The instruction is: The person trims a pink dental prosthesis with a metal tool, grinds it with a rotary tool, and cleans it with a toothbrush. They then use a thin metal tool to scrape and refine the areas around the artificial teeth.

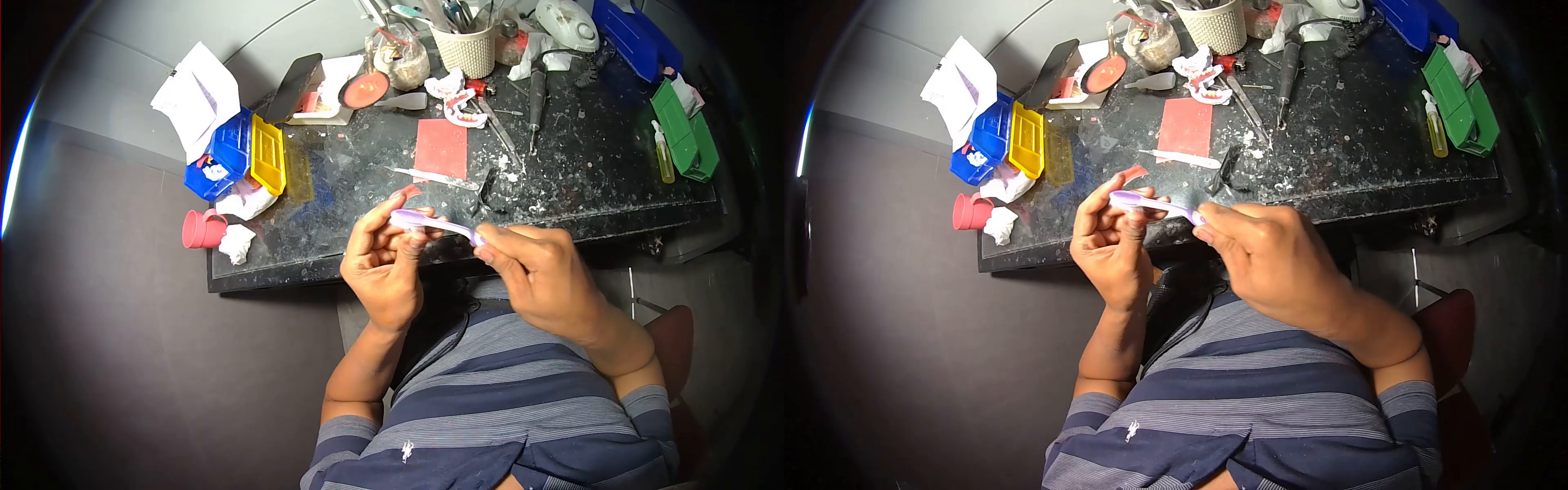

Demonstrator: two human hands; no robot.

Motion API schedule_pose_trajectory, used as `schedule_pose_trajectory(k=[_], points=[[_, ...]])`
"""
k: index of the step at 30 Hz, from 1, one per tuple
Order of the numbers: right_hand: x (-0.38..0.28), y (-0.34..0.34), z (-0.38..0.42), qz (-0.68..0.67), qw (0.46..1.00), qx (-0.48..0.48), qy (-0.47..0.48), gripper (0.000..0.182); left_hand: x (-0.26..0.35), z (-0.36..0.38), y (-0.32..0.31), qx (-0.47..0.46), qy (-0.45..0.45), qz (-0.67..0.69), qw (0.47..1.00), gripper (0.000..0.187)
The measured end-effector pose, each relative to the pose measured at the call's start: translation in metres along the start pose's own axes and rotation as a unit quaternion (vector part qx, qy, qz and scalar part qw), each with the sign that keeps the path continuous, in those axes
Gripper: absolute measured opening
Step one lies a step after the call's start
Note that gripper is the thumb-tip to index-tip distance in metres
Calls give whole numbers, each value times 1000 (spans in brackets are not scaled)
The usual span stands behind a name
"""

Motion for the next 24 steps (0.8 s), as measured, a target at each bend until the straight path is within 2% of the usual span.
schedule_pose_trajectory(k=[2,5,9,11,13,15,17,18,20,21,23,24], points=[[-5,-1,-4,84,996,-18,13,18,-2,-1,-6,-14,29,27,999,38],[-10,1,0,86,996,11,28,17,1,-5,5,32,6,70,997,37],[-11,-6,4,108,994,-12,29,17,-2,-5,11,30,-28,122,992,37],[-8,-16,6,95,995,-3,29,18,-4,-4,9,33,-21,130,991,35],[2,-23,9,-47,998,40,-6,19,-5,-4,8,29,-30,135,990,34],[5,-26,12,-74,995,63,6,21,-7,-3,7,41,-32,118,992,32],[19,-42,20,-257,955,-2,-147,24,-6,-2,9,63,-33,87,994,31],[17,-38,18,-258,955,-2,-148,24,-6,-2,10,63,-33,87,994,31],[18,-47,27,-421,855,-35,-301,29,-3,-2,11,56,-44,67,995,31],[17,-45,27,-422,855,-36,-300,29,0,-3,13,57,-44,67,995,31],[15,-30,23,-334,915,-27,-223,28,2,-5,17,78,-15,55,995,30],[16,-20,24,-263,946,12,-190,22,2,-7,19,69,-29,78,994,28]])
Point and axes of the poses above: each hand's wrist, its own z-axis away from the middle knuckle, its own y-axis out of the back of the hand, x = y × z, the point moved 7 cm from there along -z, towards the middle knuckle, and after that the axes turned 15 degrees about y, right-handed, at the moved point
